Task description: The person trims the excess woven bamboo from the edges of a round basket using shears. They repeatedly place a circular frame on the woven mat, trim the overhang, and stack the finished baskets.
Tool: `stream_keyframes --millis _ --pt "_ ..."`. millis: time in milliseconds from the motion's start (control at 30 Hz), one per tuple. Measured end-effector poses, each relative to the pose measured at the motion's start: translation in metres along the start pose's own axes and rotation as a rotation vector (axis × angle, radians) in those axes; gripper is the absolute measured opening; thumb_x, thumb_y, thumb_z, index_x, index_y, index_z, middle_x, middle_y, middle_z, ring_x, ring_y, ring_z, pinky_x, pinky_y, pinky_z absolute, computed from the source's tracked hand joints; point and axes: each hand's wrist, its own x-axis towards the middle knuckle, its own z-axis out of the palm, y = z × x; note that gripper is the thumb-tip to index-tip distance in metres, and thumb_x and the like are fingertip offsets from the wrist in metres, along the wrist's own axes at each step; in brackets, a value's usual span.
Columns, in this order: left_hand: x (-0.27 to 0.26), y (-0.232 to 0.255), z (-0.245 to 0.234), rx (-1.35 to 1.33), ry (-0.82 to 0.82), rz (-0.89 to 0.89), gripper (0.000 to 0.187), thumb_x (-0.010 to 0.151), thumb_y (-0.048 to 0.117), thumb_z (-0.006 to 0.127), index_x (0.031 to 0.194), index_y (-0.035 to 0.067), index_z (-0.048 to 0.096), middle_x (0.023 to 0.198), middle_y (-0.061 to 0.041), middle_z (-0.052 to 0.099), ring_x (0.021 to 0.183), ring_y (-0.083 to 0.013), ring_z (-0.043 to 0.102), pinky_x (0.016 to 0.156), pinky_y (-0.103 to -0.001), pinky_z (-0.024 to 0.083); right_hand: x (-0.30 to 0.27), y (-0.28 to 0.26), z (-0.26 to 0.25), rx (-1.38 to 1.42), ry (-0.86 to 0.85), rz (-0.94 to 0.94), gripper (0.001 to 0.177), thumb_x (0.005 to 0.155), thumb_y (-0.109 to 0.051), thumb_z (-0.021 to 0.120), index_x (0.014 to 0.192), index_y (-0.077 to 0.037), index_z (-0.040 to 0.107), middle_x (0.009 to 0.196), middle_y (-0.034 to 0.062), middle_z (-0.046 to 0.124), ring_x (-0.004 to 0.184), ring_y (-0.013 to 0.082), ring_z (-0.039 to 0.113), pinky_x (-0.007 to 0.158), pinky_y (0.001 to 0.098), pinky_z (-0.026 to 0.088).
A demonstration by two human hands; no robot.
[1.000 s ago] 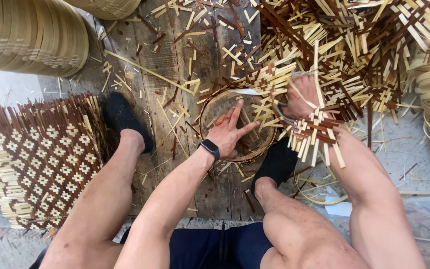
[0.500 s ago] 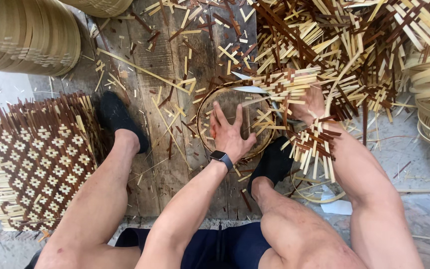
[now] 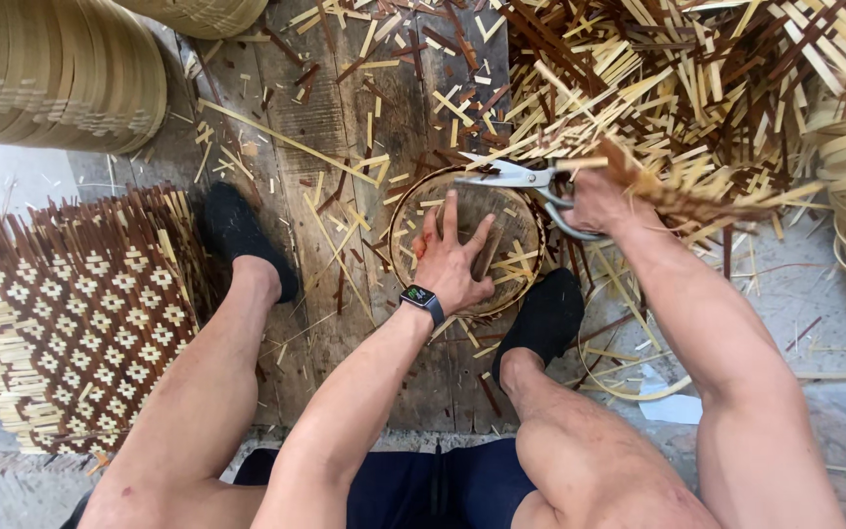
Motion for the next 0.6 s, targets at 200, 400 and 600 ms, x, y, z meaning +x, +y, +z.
stream_keyframes --millis 200,400,600 --pt "0.000 -0.013 -0.009 0.135 -0.102 0.168 0.103 0.056 0.044 0.090 0.150 0.041 0.048 0.169 -0.017 0.002 0.146 -0.0488 0.020 0.109 -0.060 0.031 -0.020 0.024 0.075 0.328 0.587 -0.083 0.014 0.098 -0.025 0.067 0.104 -0.013 0.062 0.076 0.0042 0.059 0.064 0.0139 0.060 0.057 0.0284 0.055" --pt "0.003 -0.009 -0.016 0.129 -0.134 0.184 0.103 0.057 0.043 0.092 0.150 0.040 0.047 0.168 -0.017 0.002 0.146 -0.0484 0.018 0.109 -0.059 0.029 -0.027 0.001 0.018 0.381 0.397 -0.001 0.047 0.089 -0.043 0.075 0.099 0.000 0.059 0.066 0.0057 0.053 0.054 0.0185 0.057 0.049 0.0335 0.054" --pt "0.003 -0.008 -0.024 0.135 -0.154 0.199 0.103 0.058 0.042 0.090 0.151 0.041 0.046 0.169 -0.015 0.003 0.147 -0.0471 0.019 0.109 -0.058 0.031 -0.026 0.011 0.021 0.428 0.464 -0.035 0.024 0.095 -0.032 0.069 0.085 -0.010 0.067 0.067 0.0003 0.051 0.059 0.0142 0.052 0.054 0.0332 0.053"
